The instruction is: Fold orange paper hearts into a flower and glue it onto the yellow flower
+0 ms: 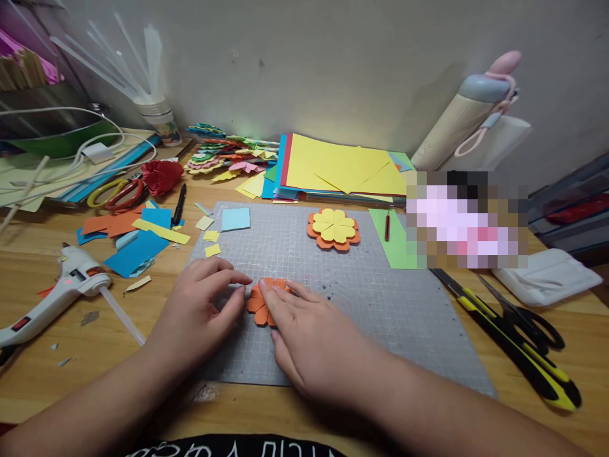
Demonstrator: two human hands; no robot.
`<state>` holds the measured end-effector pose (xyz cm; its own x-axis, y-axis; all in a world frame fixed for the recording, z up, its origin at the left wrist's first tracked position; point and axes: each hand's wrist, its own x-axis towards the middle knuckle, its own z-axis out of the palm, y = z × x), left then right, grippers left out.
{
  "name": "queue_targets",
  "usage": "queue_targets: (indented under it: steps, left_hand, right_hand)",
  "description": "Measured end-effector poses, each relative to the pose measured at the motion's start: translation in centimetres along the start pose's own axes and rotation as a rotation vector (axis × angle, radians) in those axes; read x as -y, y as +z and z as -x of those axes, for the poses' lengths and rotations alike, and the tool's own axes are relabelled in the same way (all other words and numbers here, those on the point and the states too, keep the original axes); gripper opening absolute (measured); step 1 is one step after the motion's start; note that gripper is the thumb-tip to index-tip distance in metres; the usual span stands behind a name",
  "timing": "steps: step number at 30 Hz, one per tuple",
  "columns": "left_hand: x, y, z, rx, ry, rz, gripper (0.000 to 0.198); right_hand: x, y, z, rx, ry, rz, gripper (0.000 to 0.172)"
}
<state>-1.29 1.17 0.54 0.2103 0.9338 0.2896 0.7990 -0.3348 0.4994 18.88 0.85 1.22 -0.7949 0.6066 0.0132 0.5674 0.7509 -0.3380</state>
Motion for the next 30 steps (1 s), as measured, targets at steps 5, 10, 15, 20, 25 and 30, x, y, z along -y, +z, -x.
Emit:
queue_targets:
  steps: [5, 10, 15, 20, 25, 30]
  left_hand:
    - [-0.2, -0.2, 0.0, 0.001, -0.013, 0.007, 0.015]
    - [-0.3, -0.4, 0.0, -0.001, -0.011, 0.02, 0.014]
    - [-0.3, -0.4, -0.1, 0.009, -0.019, 0.024, 0.015]
    - [-0.3, -0.2, 0.0, 0.097, -0.058, 0.023, 0.015]
    - [-0.2, 0.0, 0.3, 0.2, -0.057, 0.077, 0.025]
    - [0.2, 0.4, 0.6, 0.314, 0.035, 0.056, 0.067]
  right_hand:
    - [-0.3, 0.0, -0.4, 0.006, 0.117, -0.079, 0.057]
    - [0.2, 0.4, -0.6, 0.006, 0.091, -0.042, 0.057]
    - [0.5, 0.6, -0.7, 0.012, 0.045, -0.029, 0.057]
    - [-0.6, 0.5, -0.5, -0.081, 0.045, -0.154, 0.046]
    - [-2.0, 0.3, -0.2, -0.327, 0.037, -0.299, 0.049]
    - [-2.6, 0.4, -0.2, -0.138, 0.098, -0.166, 0.098]
